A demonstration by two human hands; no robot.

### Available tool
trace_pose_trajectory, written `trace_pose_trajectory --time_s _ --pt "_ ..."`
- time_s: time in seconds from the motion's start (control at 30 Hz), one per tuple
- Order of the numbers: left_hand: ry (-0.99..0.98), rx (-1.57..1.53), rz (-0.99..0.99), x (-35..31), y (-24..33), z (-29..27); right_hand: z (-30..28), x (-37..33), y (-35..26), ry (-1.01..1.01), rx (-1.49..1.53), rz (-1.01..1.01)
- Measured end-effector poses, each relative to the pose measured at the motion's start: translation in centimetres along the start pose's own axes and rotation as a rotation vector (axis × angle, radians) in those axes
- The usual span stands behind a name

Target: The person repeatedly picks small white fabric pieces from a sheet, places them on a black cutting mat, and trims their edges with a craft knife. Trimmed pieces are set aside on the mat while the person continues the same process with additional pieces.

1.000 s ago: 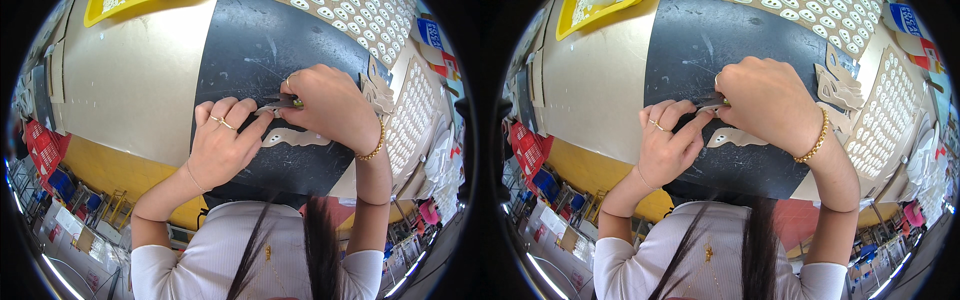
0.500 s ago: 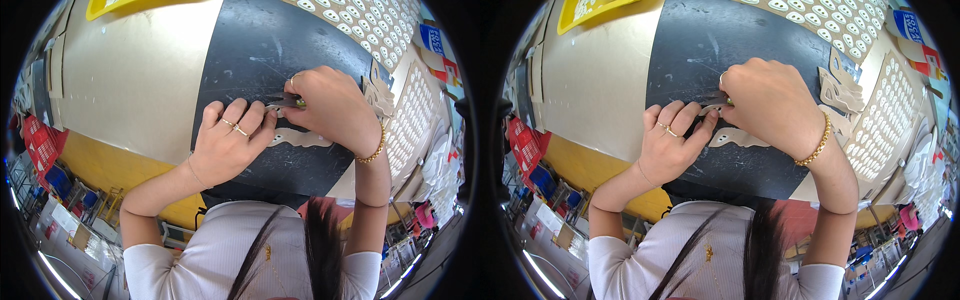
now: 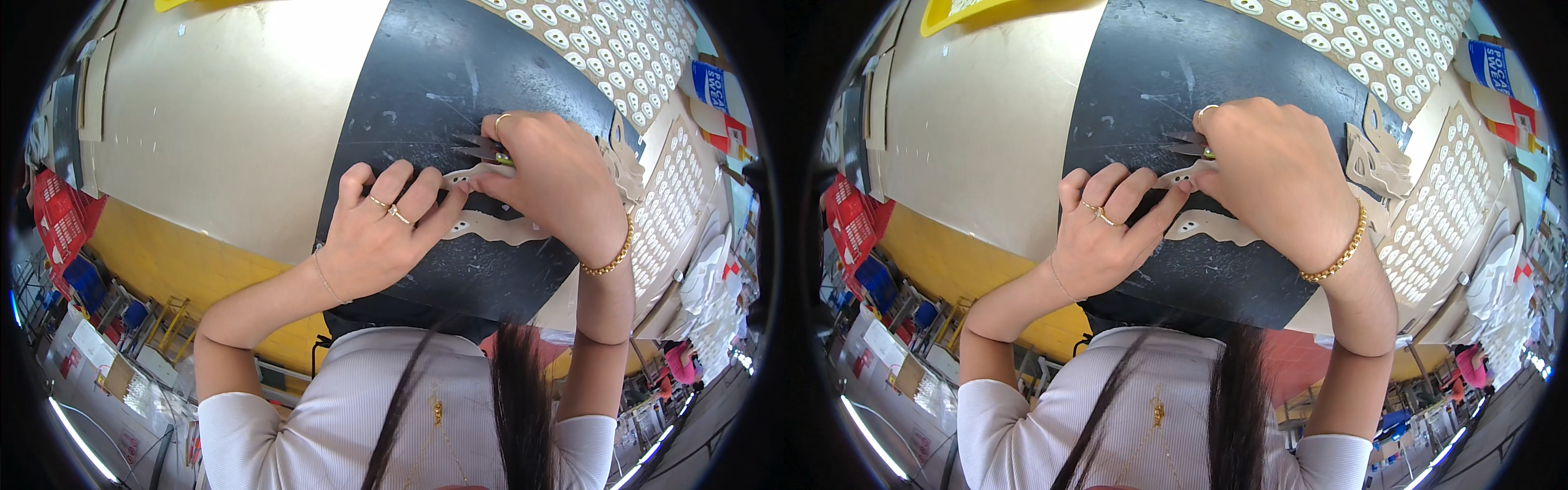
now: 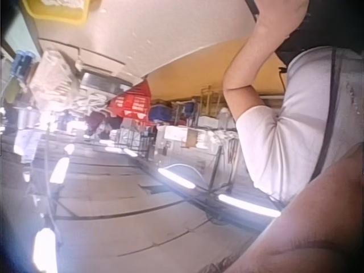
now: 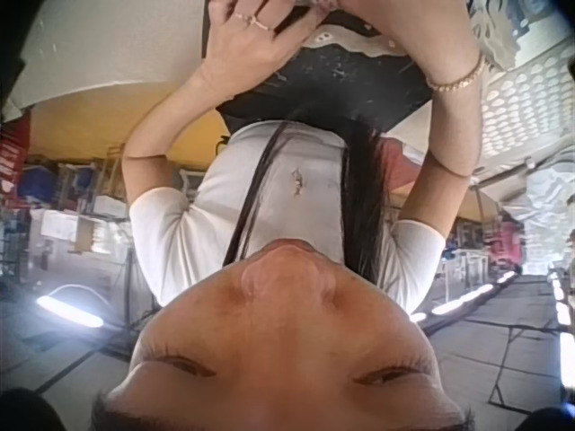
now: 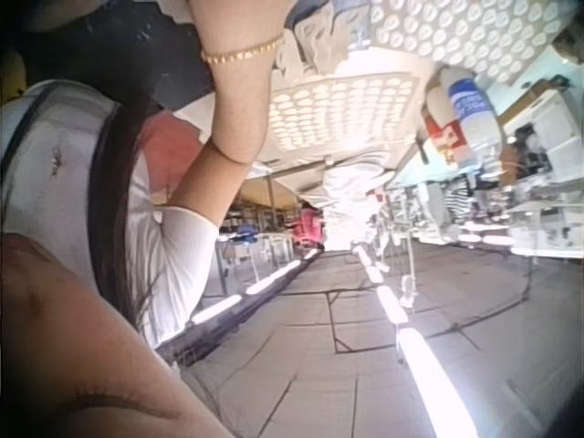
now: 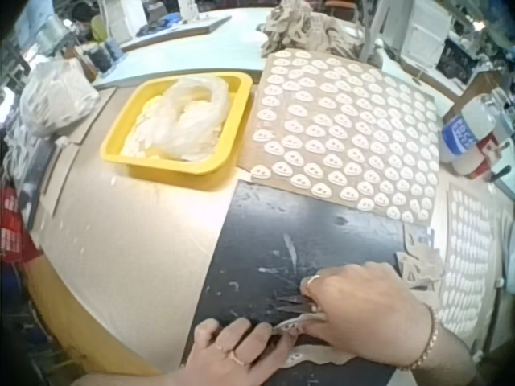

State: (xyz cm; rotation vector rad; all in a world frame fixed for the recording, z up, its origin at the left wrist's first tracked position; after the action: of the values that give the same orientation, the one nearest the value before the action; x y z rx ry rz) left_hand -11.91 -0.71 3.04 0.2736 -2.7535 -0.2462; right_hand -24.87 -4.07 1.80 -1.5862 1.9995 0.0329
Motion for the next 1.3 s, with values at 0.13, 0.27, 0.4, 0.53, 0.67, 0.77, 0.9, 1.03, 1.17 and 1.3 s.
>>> trace_pose_trajectory --time_s 0.13,0.27,0.4,0.53,0.67,0.77,0.9,1.03,1.17,1.3 --pt "-0.004 0.018 -0.006 -0.2 0.0 0.0 0.0 -0.1 0.7 0.002 0.127 -0.022" --pt "-0.008 0.002 -0.022 -0.3 -0.1 0.1 0.3 -0.1 1.5 -0.005 0.197 -0.018" --pt "-0.007 0.019 -0.015 -0.3 0.0 0.1 0.2 -0.1 1.5 0.005 0.215 0.008" --pt "-0.013 0.016 -0.022 -0.3 0.0 0.1 0.1 0.0 1.4 0.016 0.201 0.012" --pt "-0.010 0.009 -0.023 -0.3 -0.1 0.1 0.2 0.0 1.4 0.015 0.182 0.025" --pt "-0.012 0.008 -0.028 -0.2 -0.1 0.1 0.2 0.0 1.4 0.026 0.189 0.021" --pt "-0.013 0.002 -0.034 -0.2 0.0 0.1 0.3 -0.1 1.3 0.031 0.190 0.027" --pt "-0.009 0.004 -0.032 -0.3 -0.1 0.1 0.3 0.0 1.5 0.022 0.192 0.036" --pt "-0.013 -0.009 -0.037 -0.3 -0.1 0.2 0.1 -0.1 1.5 0.038 0.180 0.038" --pt "-0.011 -0.009 -0.038 -0.3 -0.1 0.2 0.2 0.0 1.4 0.031 0.174 0.043"
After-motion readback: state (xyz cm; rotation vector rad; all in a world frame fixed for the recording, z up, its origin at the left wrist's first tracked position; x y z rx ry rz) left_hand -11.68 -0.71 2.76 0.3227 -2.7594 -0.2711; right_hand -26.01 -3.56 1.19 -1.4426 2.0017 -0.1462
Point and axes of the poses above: each hand's wrist, its own x-axis towards the middle knuckle, its own z-axis out of the palm, y = z × x, the point moved 10 cm from there along x, towards the middle knuckle, and after that the axes turned 13 degrees about z, right-handed, at the moved point
